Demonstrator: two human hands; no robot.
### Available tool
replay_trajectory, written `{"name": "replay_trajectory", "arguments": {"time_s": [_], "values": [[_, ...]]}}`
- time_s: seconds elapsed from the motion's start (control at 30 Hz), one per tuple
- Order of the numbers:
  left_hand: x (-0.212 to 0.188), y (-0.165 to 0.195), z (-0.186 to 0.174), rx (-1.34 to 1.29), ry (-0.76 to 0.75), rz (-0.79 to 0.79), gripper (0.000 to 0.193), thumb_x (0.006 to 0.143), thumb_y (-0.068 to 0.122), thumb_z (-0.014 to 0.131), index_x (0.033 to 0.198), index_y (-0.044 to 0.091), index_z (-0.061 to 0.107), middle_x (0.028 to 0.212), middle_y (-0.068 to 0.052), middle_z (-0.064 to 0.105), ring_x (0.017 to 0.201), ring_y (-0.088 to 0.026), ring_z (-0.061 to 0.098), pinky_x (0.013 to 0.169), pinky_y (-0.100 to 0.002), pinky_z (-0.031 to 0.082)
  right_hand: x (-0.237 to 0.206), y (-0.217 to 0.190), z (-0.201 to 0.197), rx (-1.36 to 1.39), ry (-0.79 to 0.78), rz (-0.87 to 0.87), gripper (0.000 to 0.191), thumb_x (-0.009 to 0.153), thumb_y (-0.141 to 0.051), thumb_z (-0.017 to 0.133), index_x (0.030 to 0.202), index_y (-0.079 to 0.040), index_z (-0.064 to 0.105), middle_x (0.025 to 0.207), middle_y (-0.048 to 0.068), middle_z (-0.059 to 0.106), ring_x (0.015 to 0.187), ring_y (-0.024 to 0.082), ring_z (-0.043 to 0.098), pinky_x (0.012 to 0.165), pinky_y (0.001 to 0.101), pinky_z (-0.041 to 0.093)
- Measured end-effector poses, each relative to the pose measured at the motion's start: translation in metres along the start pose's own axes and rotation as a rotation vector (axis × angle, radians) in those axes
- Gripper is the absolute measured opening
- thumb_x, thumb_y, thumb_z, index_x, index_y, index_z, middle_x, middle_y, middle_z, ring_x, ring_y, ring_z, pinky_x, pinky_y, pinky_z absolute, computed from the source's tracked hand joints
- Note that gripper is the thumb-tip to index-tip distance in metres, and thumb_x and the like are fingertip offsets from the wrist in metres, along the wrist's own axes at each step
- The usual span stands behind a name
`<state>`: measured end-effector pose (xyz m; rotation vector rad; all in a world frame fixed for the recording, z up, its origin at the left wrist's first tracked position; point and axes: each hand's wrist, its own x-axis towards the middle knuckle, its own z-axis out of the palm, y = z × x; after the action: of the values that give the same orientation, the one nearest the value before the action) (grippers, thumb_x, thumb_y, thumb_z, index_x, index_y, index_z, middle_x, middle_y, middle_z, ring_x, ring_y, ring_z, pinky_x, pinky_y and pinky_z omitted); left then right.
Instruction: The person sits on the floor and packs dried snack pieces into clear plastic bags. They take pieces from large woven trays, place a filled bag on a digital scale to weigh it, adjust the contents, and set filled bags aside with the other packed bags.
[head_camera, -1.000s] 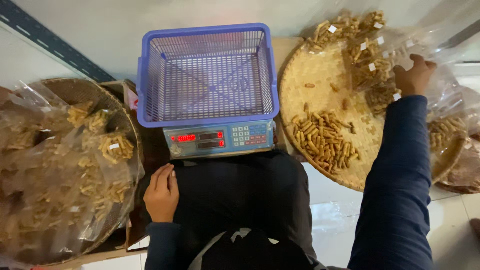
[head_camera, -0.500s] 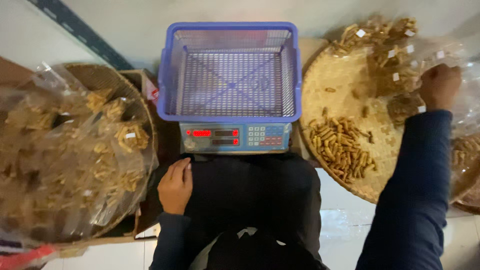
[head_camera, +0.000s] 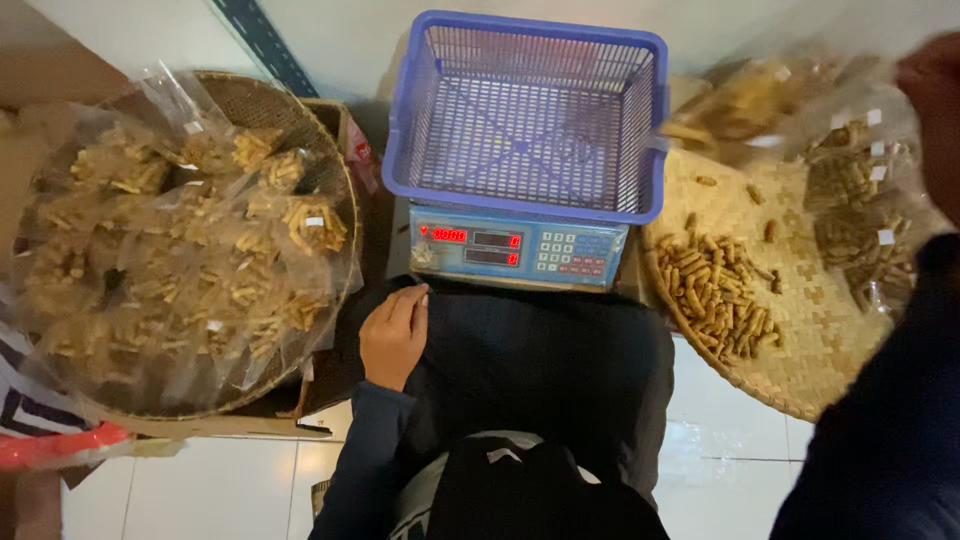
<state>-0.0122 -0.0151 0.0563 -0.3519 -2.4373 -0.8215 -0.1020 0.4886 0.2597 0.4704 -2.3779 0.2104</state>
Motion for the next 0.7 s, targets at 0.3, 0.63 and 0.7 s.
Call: {"name": "replay_trajectory", "arguments": {"time_s": [0.3,0.63,0.7], "values": [[-0.009,-0.011,-0.011,-0.040,0.018,-0.003,0.014,0.093,0.009,0.072,0.108,0.010,0.072,0.101,-0.006,0.074,0.086,-0.029,0.071,0.075,-0.039,0.056,0.048,-0.173,0.107,0.158,0.122,-0.137,0.012,0.100,0.010,0.067,0.108,0.001,0.068,0.110,0.017,0.061,0.103,0.035,0.064,0.083,0.0429,0.053],[-0.009,-0.024,-0.029,-0.030,0.062,-0.007,0.013,0.093,0.008,0.073,0.106,0.010,0.074,0.100,-0.006,0.075,0.085,-0.027,0.071,0.075,-0.038,0.056,0.000,-0.249,0.118,0.174,0.058,-0.053,0.019,0.099,0.004,0.076,0.117,0.002,0.069,0.111,0.015,0.062,0.097,0.033,0.063,0.081,0.0418,0.054],[-0.009,-0.023,-0.029,-0.052,0.064,-0.003,0.013,0.094,0.008,0.073,0.106,0.009,0.074,0.100,-0.006,0.075,0.085,-0.027,0.071,0.075,-0.037,0.056,0.002,-0.250,0.114,0.156,0.051,-0.085,0.023,0.098,0.005,0.075,0.120,0.001,0.069,0.116,0.015,0.064,0.100,0.033,0.065,0.083,0.0413,0.055]]}}
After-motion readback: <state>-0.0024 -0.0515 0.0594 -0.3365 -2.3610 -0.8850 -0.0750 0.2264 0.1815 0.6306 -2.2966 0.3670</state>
